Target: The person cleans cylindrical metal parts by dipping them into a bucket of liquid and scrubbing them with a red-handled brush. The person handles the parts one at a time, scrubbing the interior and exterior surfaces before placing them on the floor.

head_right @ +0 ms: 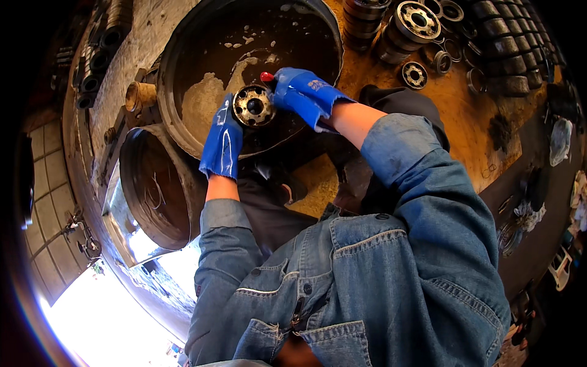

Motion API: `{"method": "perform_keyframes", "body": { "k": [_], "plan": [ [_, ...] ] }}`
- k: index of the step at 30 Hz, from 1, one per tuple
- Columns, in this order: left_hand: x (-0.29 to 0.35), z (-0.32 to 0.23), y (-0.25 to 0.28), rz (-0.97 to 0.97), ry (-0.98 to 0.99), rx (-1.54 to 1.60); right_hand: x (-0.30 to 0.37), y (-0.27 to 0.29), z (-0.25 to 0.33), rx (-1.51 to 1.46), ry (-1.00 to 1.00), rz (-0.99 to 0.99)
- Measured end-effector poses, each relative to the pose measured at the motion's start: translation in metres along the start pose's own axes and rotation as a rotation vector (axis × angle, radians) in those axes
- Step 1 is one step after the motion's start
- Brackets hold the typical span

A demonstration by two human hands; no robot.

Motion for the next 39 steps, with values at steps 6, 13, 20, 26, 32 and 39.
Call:
{"method": "perform_keyframes", "body": {
  "k": [6, 13, 20, 26, 32, 39],
  "plan": [
    [0.011, 0.013, -0.005, -0.045, 0.110, 0.418, 0.029, 0.008, 0.008, -0.156, 0.371, -0.018],
    [-0.002, -0.016, -0.008, 0.182, 0.454, 0.895, -0.020, 0.016, -0.044, -0.257, -0.092, -0.143],
    [-0.017, -0.017, -0.026, 0.279, 0.460, 0.564, -0.070, 0.027, -0.053, -0.052, 0.169, -0.124],
    [-0.029, -0.016, -0.052, 0.467, 0.338, 0.164, -0.029, 0.030, 0.023, -0.150, 0.260, -0.099],
    [-0.021, 0.003, -0.055, 0.335, 0.406, 0.360, -0.034, 0.051, -0.011, -0.118, 0.115, -0.201],
    [-0.029, -0.016, -0.044, 0.448, 0.522, 0.367, -0.047, 0.043, -0.053, -0.201, -0.028, -0.255]
  ]
}}
Point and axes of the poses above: each hand's wrist, its own x-axis away from the middle knuckle, its own y-axis out of the back of the hand, z = x × y, the point moved 6 cm from there along -x, towards the middle knuckle, and after that the axes turned 8 degrees about -x, right-handed, at the moved point
